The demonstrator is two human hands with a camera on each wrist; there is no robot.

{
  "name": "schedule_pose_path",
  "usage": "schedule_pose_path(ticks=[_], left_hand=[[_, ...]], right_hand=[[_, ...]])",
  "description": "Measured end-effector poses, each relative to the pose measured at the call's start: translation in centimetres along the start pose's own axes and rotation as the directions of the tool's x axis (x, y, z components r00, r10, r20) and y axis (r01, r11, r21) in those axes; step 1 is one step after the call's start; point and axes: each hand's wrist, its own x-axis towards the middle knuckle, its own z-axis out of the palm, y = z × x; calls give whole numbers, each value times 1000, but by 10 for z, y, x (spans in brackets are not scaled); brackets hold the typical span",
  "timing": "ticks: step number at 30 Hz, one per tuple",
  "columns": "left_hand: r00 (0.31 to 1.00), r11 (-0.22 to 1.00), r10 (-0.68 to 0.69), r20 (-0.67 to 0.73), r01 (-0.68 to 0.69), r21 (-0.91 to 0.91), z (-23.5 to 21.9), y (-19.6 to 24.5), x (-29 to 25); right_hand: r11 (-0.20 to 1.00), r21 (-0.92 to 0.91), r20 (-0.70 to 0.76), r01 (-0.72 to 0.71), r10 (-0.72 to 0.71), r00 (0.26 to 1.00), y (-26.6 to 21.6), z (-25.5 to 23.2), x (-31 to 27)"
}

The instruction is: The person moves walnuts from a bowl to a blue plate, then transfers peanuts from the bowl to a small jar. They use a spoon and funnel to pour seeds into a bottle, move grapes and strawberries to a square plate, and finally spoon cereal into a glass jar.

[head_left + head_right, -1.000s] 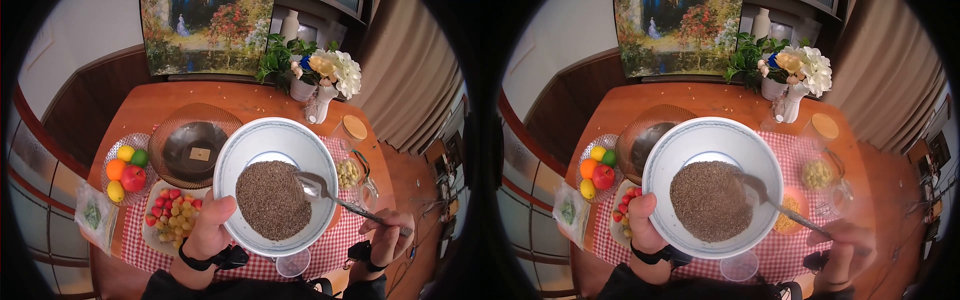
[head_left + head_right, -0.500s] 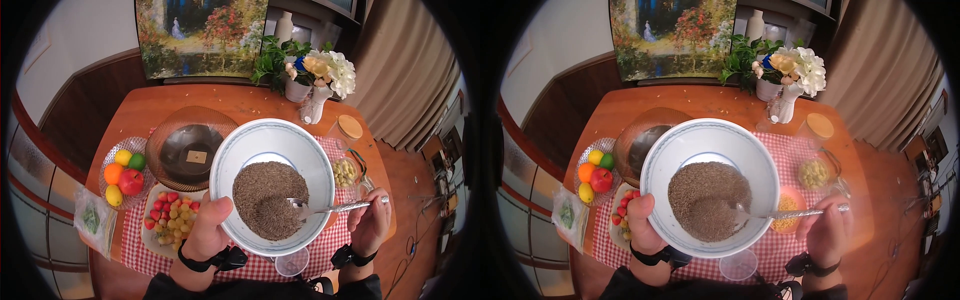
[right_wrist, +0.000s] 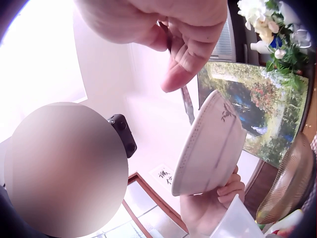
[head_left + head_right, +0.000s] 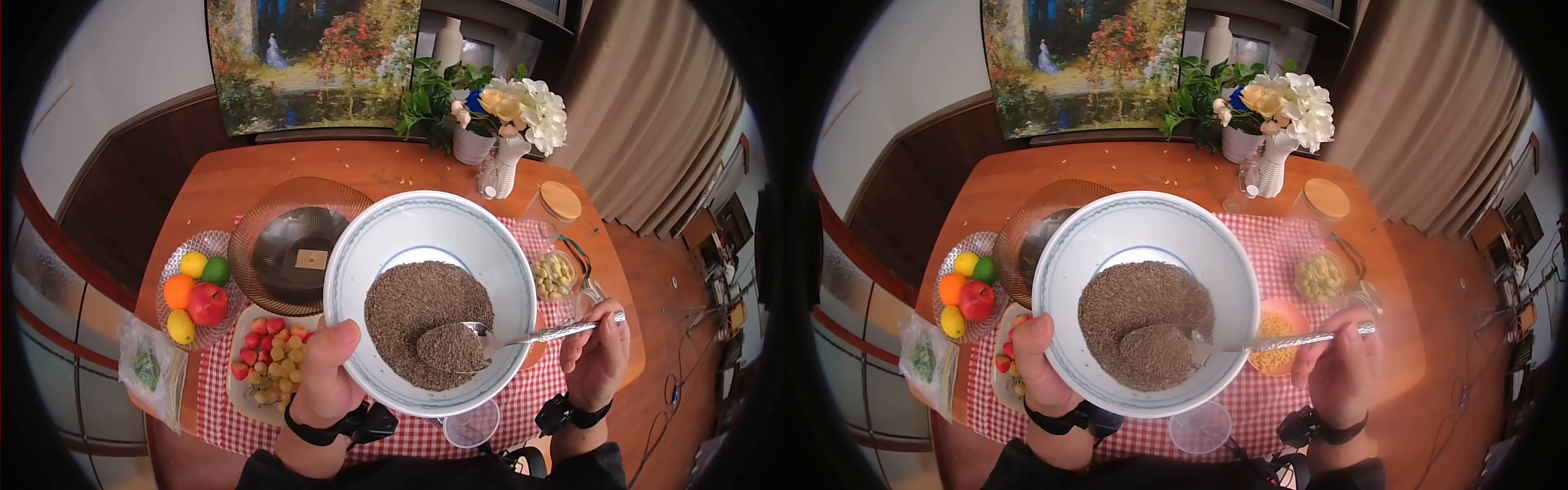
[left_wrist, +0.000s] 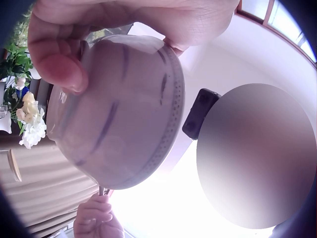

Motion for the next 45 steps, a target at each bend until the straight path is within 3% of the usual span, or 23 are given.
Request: schedule_pose_path(ticks=[13, 17, 20, 21, 22, 25, 29, 31, 45], left_hand=[[998, 999, 32, -44, -31, 40, 3, -1, -4], [992, 996, 85, -98, -84, 15, 8, -6, -2], [990, 989, 107, -94, -116, -91, 5, -7, -2], [994, 996, 84, -74, -87, -31, 2, -5, -3], [997, 998, 61, -55, -59, 30, 0, -4, -3], [994, 997, 70, -78, -67, 35, -1, -3, -3], [994, 996, 82, -77, -84, -19, 3, -3, -2], [963, 982, 181, -199, -189, -23, 15, -3, 0], [951, 960, 224, -213, -254, -121, 11, -5, 1]], right_hand=[[996, 17, -29, 93, -92, 995, -13, -8, -15], [985, 140, -92, 101, -88, 992, -15, -15, -25], [987, 119, -34, 105, -101, 994, -19, -26, -31], [989, 103, 11, 108, -110, 994, -20, -29, -33], [991, 87, -39, 102, -99, 994, -20, -30, -38], [994, 7, 9, 111, -111, 994, -21, -39, -45], [997, -31, 2, 72, -72, 997, -22, -46, -55], [998, -23, 8, 62, -62, 998, -20, -52, -60], [999, -36, 26, -29, 30, 999, -16, -58, -69]])
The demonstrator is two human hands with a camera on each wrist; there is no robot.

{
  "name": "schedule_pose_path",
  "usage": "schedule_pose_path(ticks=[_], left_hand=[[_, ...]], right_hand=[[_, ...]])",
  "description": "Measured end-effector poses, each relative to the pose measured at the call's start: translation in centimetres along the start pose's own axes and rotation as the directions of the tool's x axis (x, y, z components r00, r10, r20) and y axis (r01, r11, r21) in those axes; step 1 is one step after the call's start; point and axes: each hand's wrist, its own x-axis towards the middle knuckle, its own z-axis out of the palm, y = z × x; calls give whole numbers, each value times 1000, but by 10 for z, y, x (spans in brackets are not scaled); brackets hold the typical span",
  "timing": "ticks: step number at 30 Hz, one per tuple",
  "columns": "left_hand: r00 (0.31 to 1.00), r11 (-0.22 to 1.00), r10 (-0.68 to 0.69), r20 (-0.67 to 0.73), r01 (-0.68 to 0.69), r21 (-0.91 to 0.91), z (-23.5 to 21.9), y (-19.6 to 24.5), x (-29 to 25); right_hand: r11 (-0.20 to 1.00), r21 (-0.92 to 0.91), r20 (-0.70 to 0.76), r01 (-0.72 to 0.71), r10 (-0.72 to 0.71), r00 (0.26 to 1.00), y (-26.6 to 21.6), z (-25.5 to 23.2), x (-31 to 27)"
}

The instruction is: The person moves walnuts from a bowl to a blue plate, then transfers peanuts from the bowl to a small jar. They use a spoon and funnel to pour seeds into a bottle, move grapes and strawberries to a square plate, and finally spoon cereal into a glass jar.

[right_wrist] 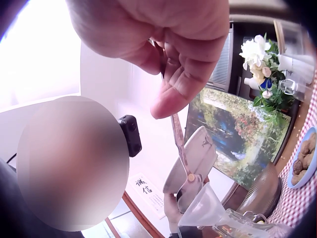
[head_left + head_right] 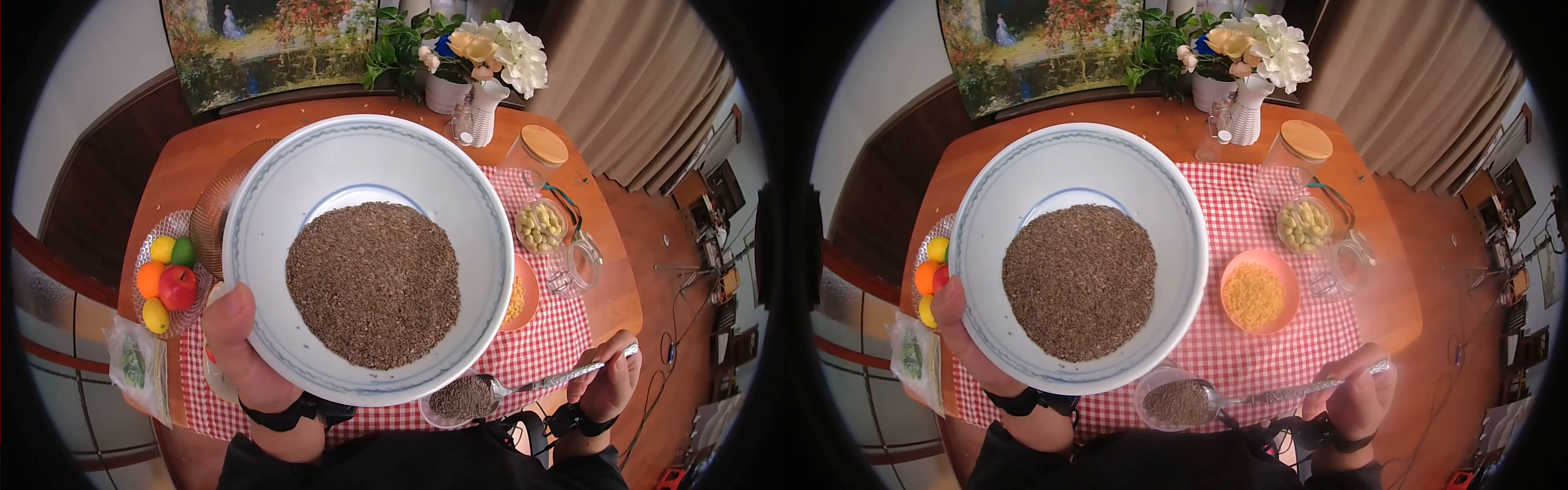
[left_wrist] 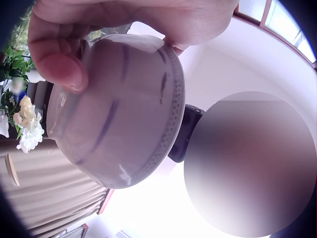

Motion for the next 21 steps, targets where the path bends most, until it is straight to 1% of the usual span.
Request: schedule_pose_path(ticks=[2, 7, 12, 14, 15, 17, 19, 21], left_hand=[[1000, 1000, -1, 2, 1, -11, 0, 0, 0], [1000, 999, 11, -9, -10, 48, -2, 1, 1], [1000, 999, 19, -21, -18, 44, -1, 0, 1], [1000, 999, 22, -22, -21, 37, 0, 1, 1], [1000, 999, 19, -20, -19, 33, 0, 1, 1], [1000, 999, 16, -19, -16, 28, -2, 2, 1], [999, 997, -33, -33, 35, 64, -7, 4, 1], [999, 997, -34, -36, 36, 61, -8, 4, 0]], right_hand=[[999, -45, -7, -12, 11, 1000, -1, 1, 1], [999, -52, -2, -10, 10, 1000, -2, 3, 1], [998, -69, 13, -6, 7, 1000, -4, 2, 4], [986, -143, 105, 89, -75, 992, -1, 2, 6], [986, -144, 106, 88, -73, 992, -3, 2, 6], [995, -99, 37, 3, 1, 999, -8, 4, 6], [994, -105, 48, 14, -9, 999, -9, 6, 9], [994, -110, 60, 26, -20, 998, -10, 7, 12]])
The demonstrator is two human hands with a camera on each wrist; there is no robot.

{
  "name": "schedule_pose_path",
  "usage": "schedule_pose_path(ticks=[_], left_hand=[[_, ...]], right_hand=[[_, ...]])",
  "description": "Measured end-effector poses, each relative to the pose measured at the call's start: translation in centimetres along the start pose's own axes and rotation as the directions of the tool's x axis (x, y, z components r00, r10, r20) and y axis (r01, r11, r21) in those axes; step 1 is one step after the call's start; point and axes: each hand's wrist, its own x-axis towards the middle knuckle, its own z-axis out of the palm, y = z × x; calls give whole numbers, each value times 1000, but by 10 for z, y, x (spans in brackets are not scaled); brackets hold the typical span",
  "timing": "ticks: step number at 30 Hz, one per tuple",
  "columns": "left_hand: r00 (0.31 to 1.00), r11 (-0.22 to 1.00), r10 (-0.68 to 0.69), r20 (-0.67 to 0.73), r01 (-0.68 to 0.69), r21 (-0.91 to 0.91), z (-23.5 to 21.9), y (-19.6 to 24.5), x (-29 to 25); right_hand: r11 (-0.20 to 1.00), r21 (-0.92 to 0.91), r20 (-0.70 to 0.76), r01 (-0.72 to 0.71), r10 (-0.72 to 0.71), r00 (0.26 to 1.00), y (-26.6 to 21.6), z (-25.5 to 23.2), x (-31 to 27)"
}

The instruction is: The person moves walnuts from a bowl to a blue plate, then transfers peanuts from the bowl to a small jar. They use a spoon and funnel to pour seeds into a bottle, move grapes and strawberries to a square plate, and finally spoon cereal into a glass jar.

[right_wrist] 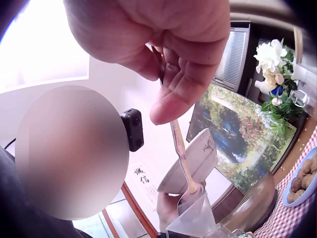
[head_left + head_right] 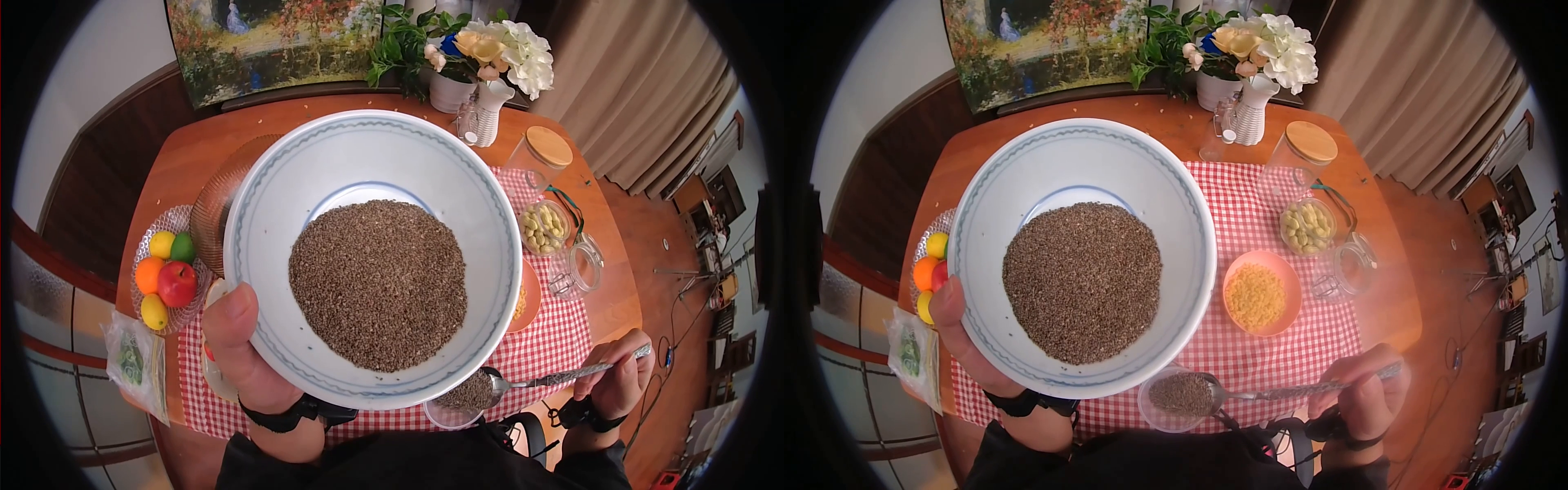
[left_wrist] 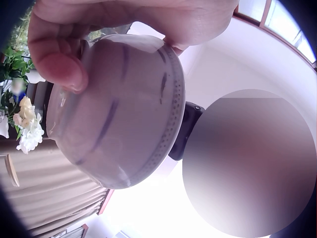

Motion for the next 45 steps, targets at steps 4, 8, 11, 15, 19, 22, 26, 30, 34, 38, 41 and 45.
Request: schedule_pose_path(ticks=[4, 8, 11, 15, 19, 22, 26, 30, 34, 38, 41, 45], left_hand=[[1000, 999, -6, 8, 6, -34, 1, 0, 0], [1000, 998, 13, -9, -14, -54, 1, 0, 0], [997, 996, 76, 33, -74, -50, 8, -1, 0], [998, 995, 56, 21, -54, -84, 9, 0, 0], [1000, 1000, 0, -9, 0, -22, -2, 3, 0], [1000, 1000, 2, -1, -2, -10, -2, 3, 1], [1000, 1000, 2, -6, -2, 25, -3, 3, 1], [1000, 1000, 7, -3, -7, -7, -2, 2, 1], [1000, 1000, 7, 6, -7, -22, -1, 2, 2], [1000, 1000, 13, -15, -12, 21, -2, 3, 1], [999, 999, 17, -34, -16, 46, -2, 3, 1], [1000, 1000, 13, -25, -13, 2, -1, 3, 1]], right_hand=[[1000, -26, 13, -1, 1, 1000, -2, 1, 5], [999, -37, -1, -17, 17, 1000, -2, 2, 5], [999, -47, 3, -19, 19, 1000, -2, 2, 7], [998, -64, 5, -24, 24, 1000, -3, 4, 9], [996, -85, -1, 7, -8, 1000, -4, 6, 10], [993, -117, -2, 26, -26, 1000, -6, 6, 9], [987, -157, 2, 42, -42, 999, -12, 10, 10], [978, -205, -33, 38, -46, 998, -16, 15, 8], [968, -233, -59, 88, -105, 993, -19, 17, 7], [958, -222, -43, 181, -195, 980, -23, 15, 8], [945, -209, -14, 251, -260, 966, -22, 12, 10], [872, -149, 250, 467, -424, 871, -20, 7, 17]])
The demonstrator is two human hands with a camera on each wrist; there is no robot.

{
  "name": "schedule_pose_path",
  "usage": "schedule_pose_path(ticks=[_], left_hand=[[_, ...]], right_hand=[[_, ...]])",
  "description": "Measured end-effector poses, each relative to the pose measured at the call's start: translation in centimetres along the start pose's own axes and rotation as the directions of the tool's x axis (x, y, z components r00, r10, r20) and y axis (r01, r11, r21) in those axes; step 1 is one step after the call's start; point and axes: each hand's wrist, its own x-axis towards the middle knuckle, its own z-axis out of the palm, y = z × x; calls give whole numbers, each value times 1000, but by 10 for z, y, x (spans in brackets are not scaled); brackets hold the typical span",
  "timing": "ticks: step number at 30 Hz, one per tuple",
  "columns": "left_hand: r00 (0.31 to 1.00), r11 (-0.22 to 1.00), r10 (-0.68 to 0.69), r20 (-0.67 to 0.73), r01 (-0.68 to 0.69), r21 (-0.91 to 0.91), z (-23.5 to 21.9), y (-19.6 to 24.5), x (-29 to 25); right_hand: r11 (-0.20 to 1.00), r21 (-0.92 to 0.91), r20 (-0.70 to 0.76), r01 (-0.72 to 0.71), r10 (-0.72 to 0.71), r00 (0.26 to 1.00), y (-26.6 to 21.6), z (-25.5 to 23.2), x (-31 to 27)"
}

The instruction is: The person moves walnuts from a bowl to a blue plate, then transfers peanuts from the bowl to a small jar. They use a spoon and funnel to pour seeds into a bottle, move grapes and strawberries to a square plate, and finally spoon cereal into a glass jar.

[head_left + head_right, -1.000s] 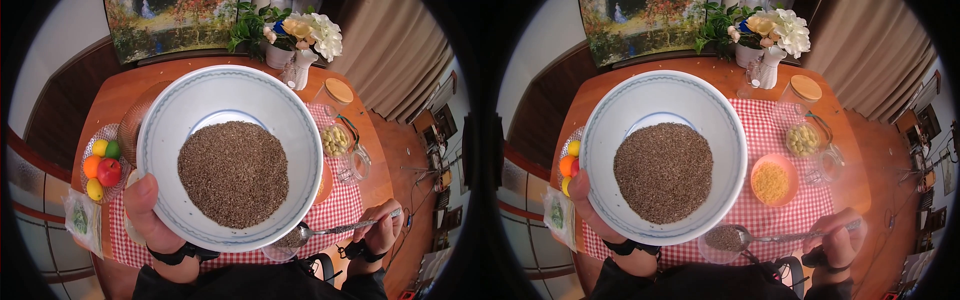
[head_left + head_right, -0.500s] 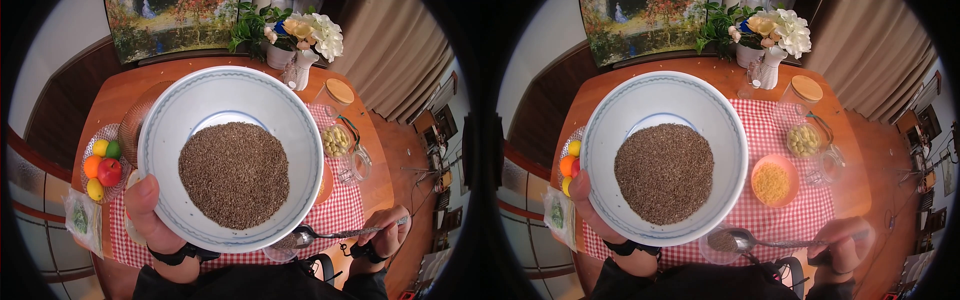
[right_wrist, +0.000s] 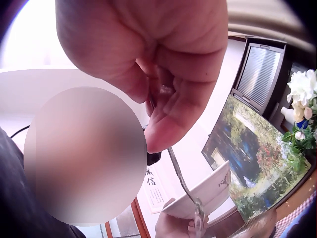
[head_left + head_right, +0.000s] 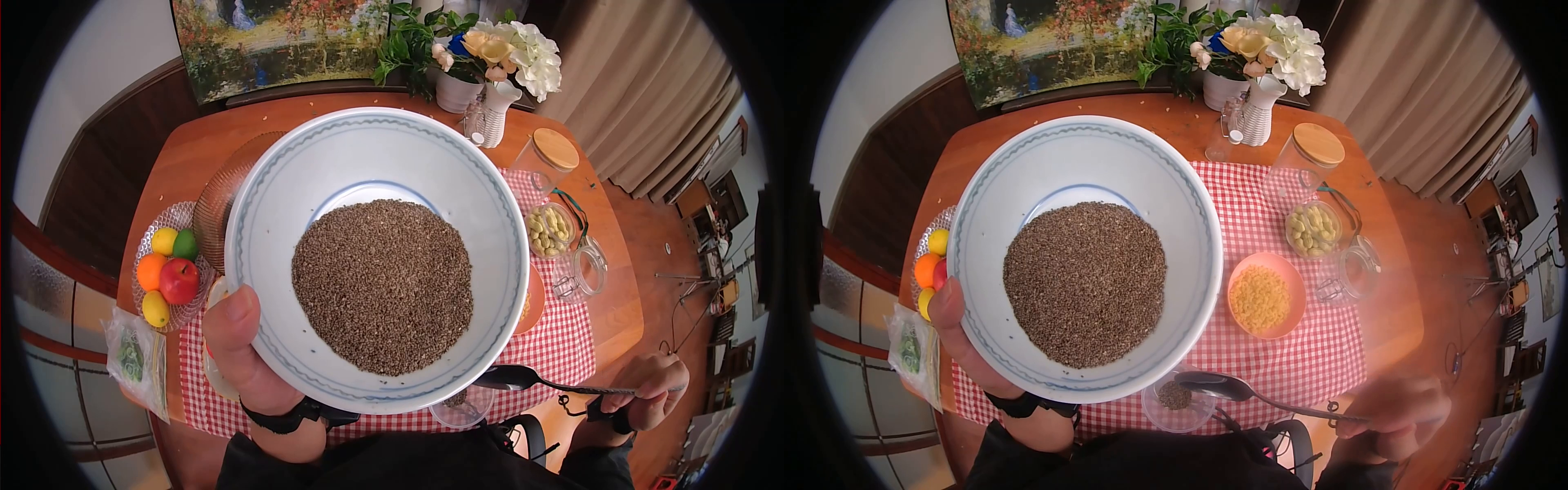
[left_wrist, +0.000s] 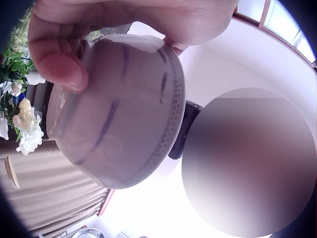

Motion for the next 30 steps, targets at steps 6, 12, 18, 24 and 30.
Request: schedule_pose_path(ticks=[6, 12, 18, 24, 30], left_hand=[[1000, 1000, 3, 3, -3, -20, -1, 0, 0], [998, 997, 54, 46, -50, -65, 7, -1, 0], [998, 997, 61, 33, -59, -53, 6, 0, 1], [996, 997, 53, 67, -49, -63, 5, 0, 1], [997, 993, 40, 65, -33, -112, 6, 0, 0]], right_hand=[[997, -61, -94, 38, -44, 995, -2, -12, -14], [999, 44, -183, -12, 19, 983, -5, -9, -9], [998, 54, -52, -46, 48, 997, -4, -8, -1], [997, 61, -51, -50, 53, 997, -4, -11, -1], [948, 309, -105, -75, 112, 988, -9, -37, -7]])
